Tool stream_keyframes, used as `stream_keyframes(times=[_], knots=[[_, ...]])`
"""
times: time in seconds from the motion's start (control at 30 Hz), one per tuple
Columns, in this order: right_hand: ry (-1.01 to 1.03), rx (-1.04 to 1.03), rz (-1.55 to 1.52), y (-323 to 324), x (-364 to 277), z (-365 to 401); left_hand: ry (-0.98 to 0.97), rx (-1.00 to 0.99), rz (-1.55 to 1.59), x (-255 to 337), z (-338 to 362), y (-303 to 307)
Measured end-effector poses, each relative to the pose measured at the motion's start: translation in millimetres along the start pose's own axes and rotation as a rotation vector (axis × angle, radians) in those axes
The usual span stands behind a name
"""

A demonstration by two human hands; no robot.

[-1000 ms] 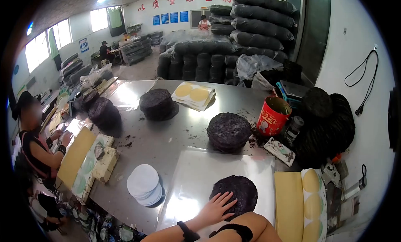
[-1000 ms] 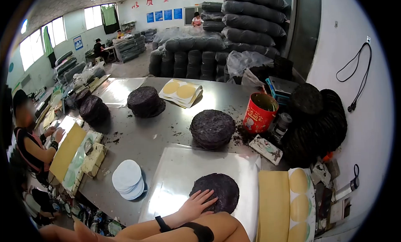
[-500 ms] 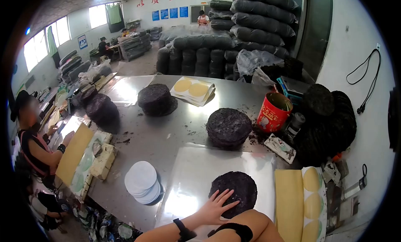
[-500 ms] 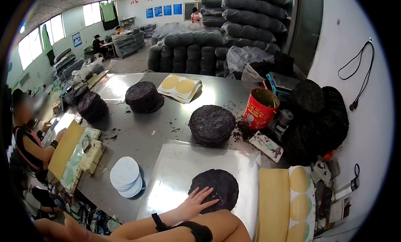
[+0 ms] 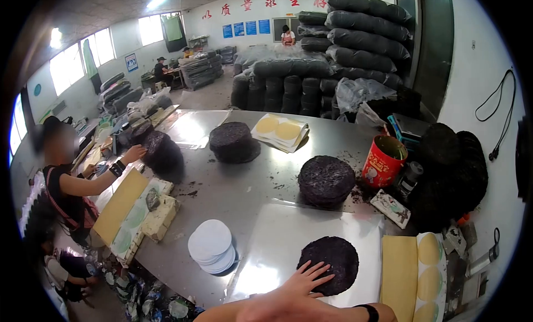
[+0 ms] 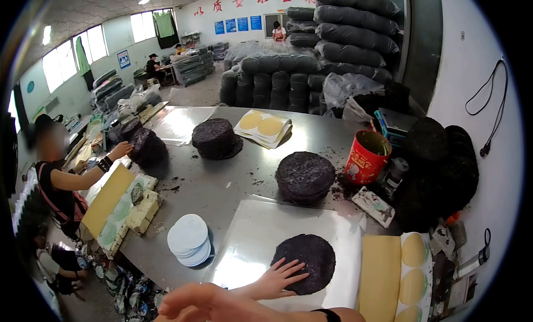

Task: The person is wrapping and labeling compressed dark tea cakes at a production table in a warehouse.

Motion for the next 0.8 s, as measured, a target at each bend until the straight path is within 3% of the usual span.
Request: stream_keyframes(times=[0.13,0.27,0.33,0.4,0.5,0.53,0.57,0.6,0.63,0.67,0.73,0.8], knots=[[0.164,0.000,0.182,-0.4,-22.6,3.9,0.025,-0.009,0.004,0.5,0.2,2.9],[0.361,-0.099,0.146,8.8,-26.5,0.7,0.057,0.005,0.178,-9.2,0.4,1.5],[0.261,0.046,0.149,2.6,-45.5,6.4,0.072,-0.011,0.312,-18.1,4.8,-6.5],[0.152,0.216,0.222,11.9,-55.7,21.2,0.194,0.164,0.560,-25.1,7.8,14.9],[-0.071,0.542,0.575,51.5,-88.2,61.3,0.563,0.438,1.177,-49.8,24.2,31.8],[-0.070,0.723,0.626,67.8,-105.4,83.2,0.711,0.447,0.884,-47.7,20.1,65.7],[-0.217,0.878,0.846,81.6,-119.6,117.1,0.867,0.426,0.601,-44.3,17.0,99.4],[-0.352,0.917,1.158,91.7,-131.3,149.3,0.707,0.593,0.672,-67.2,27.0,88.5],[-0.516,0.957,1.314,96.5,-136.4,182.5,0.742,0.535,0.733,-52.5,21.7,106.5],[-0.680,0.891,1.460,94.9,-135.2,213.7,0.464,0.566,0.376,-46.5,20.0,109.0],[-0.895,0.729,1.610,84.1,-124.5,266.0,0.063,0.611,0.151,-24.6,15.0,97.0],[-0.989,0.564,1.606,65.8,-99.8,308.3,0.006,0.204,0.125,-2.0,6.0,71.5]])
Point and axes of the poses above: each hand's wrist, its own z-axis away from the middle knuckle, its own y-axis out of the back of the hand, x = y × z, the point moved 6 cm from there along -z, towards the middle knuckle, and after that the axes turned 4 degrees about y, right-handed, at the moved point
